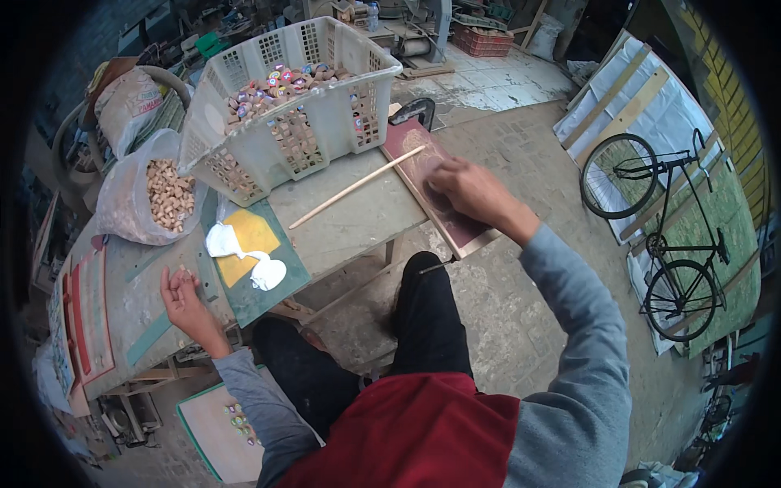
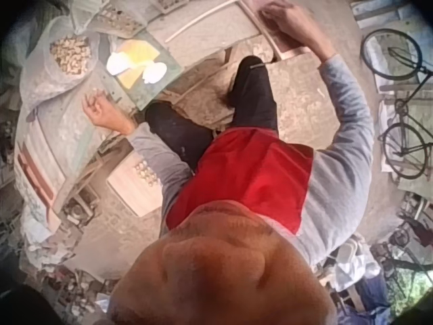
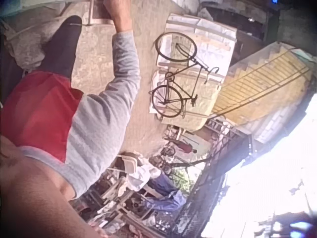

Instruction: Assemble small wooden toy components by applying glue and attaching lettered discs.

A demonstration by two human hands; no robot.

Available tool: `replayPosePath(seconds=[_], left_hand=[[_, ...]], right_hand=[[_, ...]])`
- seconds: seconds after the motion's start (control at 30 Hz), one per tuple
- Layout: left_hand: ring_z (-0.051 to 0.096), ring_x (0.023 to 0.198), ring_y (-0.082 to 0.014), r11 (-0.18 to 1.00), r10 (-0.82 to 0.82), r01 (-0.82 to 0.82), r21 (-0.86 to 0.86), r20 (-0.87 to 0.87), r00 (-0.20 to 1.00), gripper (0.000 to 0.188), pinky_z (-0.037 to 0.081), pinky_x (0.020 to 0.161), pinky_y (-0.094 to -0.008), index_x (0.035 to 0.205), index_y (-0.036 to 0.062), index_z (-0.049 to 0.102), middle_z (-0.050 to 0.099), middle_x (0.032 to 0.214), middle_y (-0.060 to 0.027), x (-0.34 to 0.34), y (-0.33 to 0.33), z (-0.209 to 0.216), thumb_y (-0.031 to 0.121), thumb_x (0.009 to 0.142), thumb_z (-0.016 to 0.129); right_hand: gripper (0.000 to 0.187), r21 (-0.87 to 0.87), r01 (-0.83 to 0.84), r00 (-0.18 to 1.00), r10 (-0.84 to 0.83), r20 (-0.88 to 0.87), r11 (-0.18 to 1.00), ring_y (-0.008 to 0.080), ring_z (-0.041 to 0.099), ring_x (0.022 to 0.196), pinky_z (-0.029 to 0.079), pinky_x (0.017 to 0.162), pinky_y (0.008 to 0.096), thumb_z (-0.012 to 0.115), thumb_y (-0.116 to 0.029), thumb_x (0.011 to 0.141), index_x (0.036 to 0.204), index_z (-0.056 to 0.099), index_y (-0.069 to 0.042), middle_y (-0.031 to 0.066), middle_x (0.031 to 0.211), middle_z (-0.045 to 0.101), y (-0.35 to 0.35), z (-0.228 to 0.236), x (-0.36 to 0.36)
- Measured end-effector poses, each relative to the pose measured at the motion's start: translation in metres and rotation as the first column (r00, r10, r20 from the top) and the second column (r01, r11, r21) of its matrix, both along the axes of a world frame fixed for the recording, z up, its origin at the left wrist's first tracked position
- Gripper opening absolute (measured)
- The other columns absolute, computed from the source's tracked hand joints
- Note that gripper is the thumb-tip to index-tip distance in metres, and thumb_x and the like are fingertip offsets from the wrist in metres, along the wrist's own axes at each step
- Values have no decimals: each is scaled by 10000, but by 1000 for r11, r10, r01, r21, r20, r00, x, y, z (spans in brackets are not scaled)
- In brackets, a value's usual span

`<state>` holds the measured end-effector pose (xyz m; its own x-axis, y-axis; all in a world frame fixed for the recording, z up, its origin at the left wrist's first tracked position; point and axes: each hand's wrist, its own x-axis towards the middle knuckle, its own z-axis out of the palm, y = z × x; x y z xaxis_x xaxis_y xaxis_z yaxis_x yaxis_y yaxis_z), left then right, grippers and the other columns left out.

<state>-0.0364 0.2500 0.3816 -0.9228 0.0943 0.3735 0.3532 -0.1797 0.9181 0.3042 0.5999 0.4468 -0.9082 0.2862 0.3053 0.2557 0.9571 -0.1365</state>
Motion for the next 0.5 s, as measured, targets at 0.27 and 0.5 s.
replayPosePath(seconds=[0.27, 0.5], left_hand=[[628, 967, -159, 998, 59, -58, 16, -29, 998, 293, 526, 850, -279, 1224, -51, 587, 658, 1088, -117, -6, -4, -10, 57, 956, 637], [639, 939, -158, 996, 85, -85, -6, 26, 996, 252, 526, 837, -276, 1189, -60, 606, 676, 1055, -122, -11, -2, -10, 96, 990, 595]], right_hand=[[123, -65, 112, 993, -111, 28, 992, 350, 645, 846, 525, 775, 426, 585, -108, 846, 845, 667, -17, 175, 846, 647, 11, -2, -17], [115, 25, 116, 987, -113, -118, 993, 374, 626, 814, 517, 764, 452, 591, -101, 842, 786, 620, -5, 171, 837, 632, 2, -15, -18]])
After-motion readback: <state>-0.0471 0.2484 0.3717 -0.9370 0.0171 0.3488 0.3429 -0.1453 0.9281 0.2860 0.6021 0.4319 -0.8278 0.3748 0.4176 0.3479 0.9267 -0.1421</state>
